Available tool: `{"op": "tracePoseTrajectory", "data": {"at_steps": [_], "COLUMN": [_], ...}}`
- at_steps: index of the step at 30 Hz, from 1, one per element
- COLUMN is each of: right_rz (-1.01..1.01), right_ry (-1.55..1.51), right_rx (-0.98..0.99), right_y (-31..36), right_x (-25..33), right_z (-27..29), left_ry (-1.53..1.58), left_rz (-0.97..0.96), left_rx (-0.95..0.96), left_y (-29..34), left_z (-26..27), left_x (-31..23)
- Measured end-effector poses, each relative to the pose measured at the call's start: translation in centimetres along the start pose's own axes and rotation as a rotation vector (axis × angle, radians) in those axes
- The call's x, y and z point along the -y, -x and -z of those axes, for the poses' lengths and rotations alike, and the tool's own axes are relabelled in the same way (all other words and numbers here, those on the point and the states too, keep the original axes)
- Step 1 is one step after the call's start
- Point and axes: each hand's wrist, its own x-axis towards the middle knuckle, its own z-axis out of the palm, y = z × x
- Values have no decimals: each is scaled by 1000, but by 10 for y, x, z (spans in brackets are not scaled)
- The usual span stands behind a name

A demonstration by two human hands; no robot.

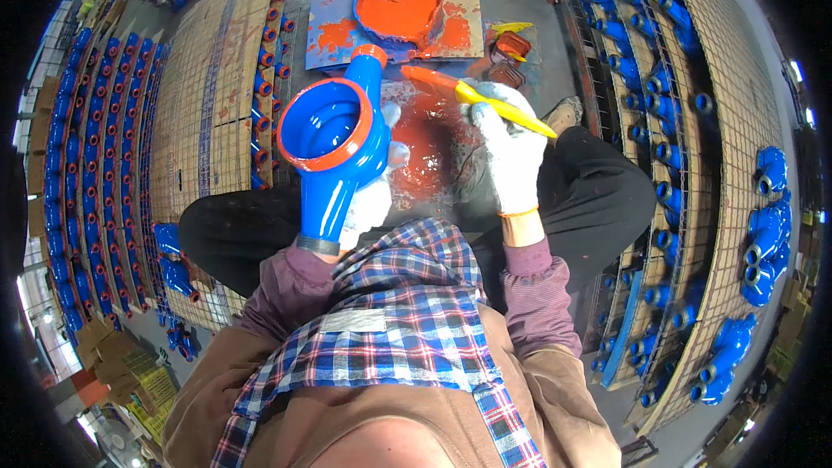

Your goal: The worker is applying red paint to a blue metal component using both a brush and a spray can.

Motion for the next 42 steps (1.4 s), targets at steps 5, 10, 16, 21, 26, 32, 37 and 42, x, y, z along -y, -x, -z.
{"op": "tracePoseTrajectory", "data": {"at_steps": [5, 10, 16, 21, 26, 32, 37, 42], "right_rz": [10, 117, 122, 109, 212, 199, 309, 616], "right_ry": [68, 126, 170, 393, 806, 1067, 987, 864], "right_rx": [-58, -96, -132, -60, 200, 392, 445, 378], "right_y": [-6, -14, -29, -57, -106, -103, -80, -51], "right_x": [31, 56, 67, 62, 28, -9, 2, 25], "right_z": [0, 4, 1, -2, -10, -27, -32, -29], "left_ry": [314, 226, 16, -221, -1509, -2227, -2541, -2480], "left_rz": [70, 94, 168, 191, -1, -348, -344, -350], "left_rx": [365, 417, 148, 31, 433, 540, 566, 578], "left_y": [-16, -24, -43, -50, -51, -39, -34, -33], "left_z": [14, 26, 28, 21, 5, -12, -25, -23], "left_x": [-25, -50, -56, -57, -72, -64, -62, -67]}}
